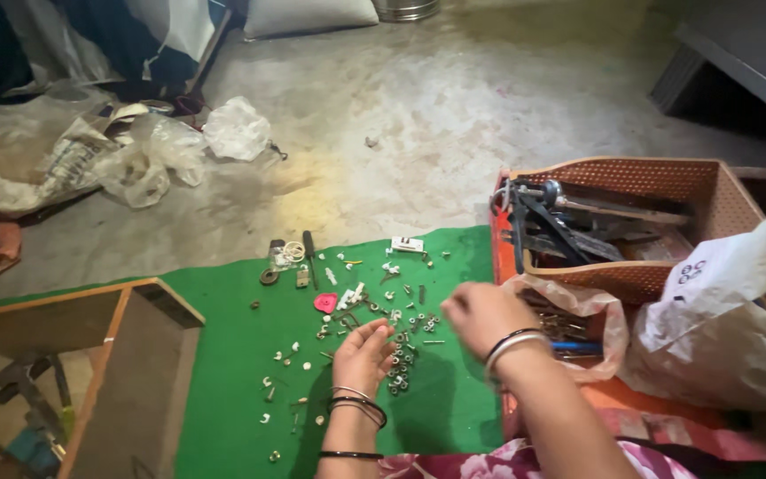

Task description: The person sits on the floor and sorts small hardware items such as screws, nuts, and washers spread on a green mat. They pick up items, separate them by type, and place some into a wooden box and a plastic bag.

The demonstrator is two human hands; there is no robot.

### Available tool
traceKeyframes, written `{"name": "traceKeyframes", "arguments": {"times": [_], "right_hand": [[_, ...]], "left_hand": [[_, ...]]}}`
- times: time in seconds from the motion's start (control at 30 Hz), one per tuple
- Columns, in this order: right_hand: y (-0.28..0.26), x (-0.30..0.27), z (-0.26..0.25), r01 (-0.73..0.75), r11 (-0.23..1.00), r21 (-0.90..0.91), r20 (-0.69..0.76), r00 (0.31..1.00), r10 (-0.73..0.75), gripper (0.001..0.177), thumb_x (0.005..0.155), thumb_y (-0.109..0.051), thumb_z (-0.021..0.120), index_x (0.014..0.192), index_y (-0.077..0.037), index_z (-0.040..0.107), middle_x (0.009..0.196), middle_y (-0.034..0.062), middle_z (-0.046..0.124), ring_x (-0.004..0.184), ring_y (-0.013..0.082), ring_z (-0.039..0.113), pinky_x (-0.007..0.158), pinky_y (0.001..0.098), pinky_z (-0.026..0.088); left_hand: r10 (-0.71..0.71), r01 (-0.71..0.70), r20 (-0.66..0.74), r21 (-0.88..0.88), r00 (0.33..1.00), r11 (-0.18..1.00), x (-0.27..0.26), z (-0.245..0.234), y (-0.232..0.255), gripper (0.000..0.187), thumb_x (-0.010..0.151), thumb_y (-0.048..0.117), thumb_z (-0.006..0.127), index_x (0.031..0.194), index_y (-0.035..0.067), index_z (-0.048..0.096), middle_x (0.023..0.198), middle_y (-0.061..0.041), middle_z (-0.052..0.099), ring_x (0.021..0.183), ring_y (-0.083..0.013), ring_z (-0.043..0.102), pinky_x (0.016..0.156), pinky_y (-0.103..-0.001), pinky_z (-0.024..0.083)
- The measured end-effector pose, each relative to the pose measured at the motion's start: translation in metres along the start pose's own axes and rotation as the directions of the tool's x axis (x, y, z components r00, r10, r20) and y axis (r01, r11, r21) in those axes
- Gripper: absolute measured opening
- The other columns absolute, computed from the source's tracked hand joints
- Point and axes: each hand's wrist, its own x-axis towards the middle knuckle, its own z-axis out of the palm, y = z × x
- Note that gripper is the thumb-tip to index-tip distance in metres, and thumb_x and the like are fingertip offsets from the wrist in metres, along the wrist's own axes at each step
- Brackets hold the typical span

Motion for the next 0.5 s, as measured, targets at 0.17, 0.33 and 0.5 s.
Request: {"name": "traceKeyframes", "arguments": {"times": [0.17, 0.33, 0.5], "right_hand": [[-0.003, 0.012, 0.062, 0.209, 0.973, 0.094, 0.170, 0.960, -0.222, 0.029, 0.091, -0.026, 0.060, 0.114, -0.017, 0.075, 0.112, 0.0103, 0.075, 0.106, 0.0298, 0.071, 0.095, 0.0412, 0.055], [0.013, 0.013, 0.118, 0.501, 0.852, 0.153, 0.188, 0.832, -0.523, 0.051, 0.082, -0.008, 0.066, 0.133, -0.009, 0.063, 0.142, 0.0157, 0.056, 0.127, 0.0366, 0.056, 0.105, 0.0414, 0.046], [-0.014, -0.003, 0.138, 0.588, 0.807, -0.058, 0.231, 0.794, -0.562, 0.058, 0.070, -0.006, 0.077, 0.127, -0.009, 0.065, 0.146, 0.0158, 0.050, 0.128, 0.0400, 0.048, 0.102, 0.0464, 0.044]], "left_hand": [[0.066, -0.066, -0.003, 0.027, 0.998, 0.997, 0.021, -0.024, -0.015, 0.026, 0.091, 0.010, 0.068, 0.117, 0.008, 0.069, 0.110, -0.004, 0.076, 0.083, -0.0106, 0.068, 0.069, -0.024, 0.054], [0.147, -0.145, -0.006, 0.102, 0.989, 0.984, 0.044, -0.043, -0.037, 0.037, 0.087, -0.002, 0.062, 0.122, 0.005, 0.068, 0.117, -0.005, 0.076, 0.090, -0.0100, 0.070, 0.072, -0.023, 0.053], [0.304, -0.299, -0.025, 0.127, 0.952, 0.946, 0.060, -0.052, -0.053, 0.034, 0.087, -0.004, 0.065, 0.121, -0.001, 0.069, 0.116, -0.012, 0.077, 0.098, -0.0156, 0.071, 0.085, -0.027, 0.054]]}}
